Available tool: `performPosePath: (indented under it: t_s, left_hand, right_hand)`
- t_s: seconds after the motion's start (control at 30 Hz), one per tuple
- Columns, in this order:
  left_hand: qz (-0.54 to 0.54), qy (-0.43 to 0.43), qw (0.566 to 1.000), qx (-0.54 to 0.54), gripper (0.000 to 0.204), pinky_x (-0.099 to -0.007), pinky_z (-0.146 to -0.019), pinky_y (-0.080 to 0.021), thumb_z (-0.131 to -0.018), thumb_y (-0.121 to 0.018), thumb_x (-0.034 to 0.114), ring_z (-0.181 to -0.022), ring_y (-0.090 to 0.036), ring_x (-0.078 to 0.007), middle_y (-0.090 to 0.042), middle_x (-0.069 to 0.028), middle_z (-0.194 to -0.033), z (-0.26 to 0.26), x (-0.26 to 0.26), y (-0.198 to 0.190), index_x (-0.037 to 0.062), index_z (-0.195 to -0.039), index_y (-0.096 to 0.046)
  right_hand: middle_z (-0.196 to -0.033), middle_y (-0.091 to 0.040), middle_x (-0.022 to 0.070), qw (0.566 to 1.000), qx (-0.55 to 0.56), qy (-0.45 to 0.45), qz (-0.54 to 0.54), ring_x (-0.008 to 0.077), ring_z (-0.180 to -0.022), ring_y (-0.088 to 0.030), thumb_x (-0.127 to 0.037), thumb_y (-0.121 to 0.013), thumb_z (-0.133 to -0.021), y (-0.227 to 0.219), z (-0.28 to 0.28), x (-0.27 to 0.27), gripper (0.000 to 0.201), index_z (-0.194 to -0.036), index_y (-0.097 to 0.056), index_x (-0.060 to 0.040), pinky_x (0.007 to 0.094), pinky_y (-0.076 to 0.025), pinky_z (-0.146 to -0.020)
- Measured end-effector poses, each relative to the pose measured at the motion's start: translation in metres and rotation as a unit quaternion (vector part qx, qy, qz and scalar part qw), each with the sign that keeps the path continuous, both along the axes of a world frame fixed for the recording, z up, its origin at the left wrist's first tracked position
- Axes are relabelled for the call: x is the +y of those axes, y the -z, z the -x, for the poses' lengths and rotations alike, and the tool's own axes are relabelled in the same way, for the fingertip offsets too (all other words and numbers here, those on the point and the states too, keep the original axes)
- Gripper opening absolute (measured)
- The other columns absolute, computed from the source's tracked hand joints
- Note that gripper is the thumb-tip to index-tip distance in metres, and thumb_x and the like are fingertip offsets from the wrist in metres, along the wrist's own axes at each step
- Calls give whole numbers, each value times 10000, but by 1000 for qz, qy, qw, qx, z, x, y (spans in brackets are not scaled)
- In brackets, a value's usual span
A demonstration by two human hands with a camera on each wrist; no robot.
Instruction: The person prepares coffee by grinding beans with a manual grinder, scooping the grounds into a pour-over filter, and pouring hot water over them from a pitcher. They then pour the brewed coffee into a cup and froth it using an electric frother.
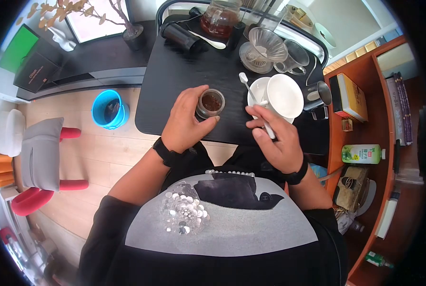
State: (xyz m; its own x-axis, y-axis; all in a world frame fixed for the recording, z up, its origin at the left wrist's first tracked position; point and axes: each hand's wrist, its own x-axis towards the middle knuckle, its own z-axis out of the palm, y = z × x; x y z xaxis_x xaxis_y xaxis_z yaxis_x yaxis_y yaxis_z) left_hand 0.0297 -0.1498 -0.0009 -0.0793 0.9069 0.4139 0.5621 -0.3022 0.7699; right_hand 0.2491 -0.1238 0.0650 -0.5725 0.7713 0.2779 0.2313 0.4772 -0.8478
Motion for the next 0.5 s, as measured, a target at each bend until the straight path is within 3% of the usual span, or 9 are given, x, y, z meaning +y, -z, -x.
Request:
performPosePath:
  t_s: [0.07, 0.23, 0.5]
  left_hand:
    - [5, -2, 1000, -4, 579, -357, -904, -394, -629, -695, 90, -1049, -507, -300, -533, -151, -1105, 0, 0, 0, 9, -1158, -472]
    - [-3, -4, 1000, -2, 579, -382, -896, -395, -644, -681, 101, -1045, -486, -337, -525, -176, -1083, -2, 1, -1, -14, -1160, -446]
    - [-24, -38, 998, -31, 579, -381, -923, -379, -655, -635, 35, -1088, -456, -347, -481, -189, -1145, -1, -1, 1, -14, -1187, -413]
  right_hand:
    - [-1059, -598, 176, 997, -53, 5, -61, 223, -824, -625, -92, -560, -824, 1, 9, 1, 384, -1175, -469, 37, 308, -479, -751]
    - [-959, -591, 219, 977, -118, 16, -179, 347, -788, -584, -149, -562, -836, 0, 32, 11, 332, -1091, -499, 54, 389, -473, -689]
    - [-868, -591, 204, 952, -141, 39, -270, 353, -786, -581, -191, -492, -862, 11, 75, 48, 294, -1042, -519, 40, 415, -469, -692]
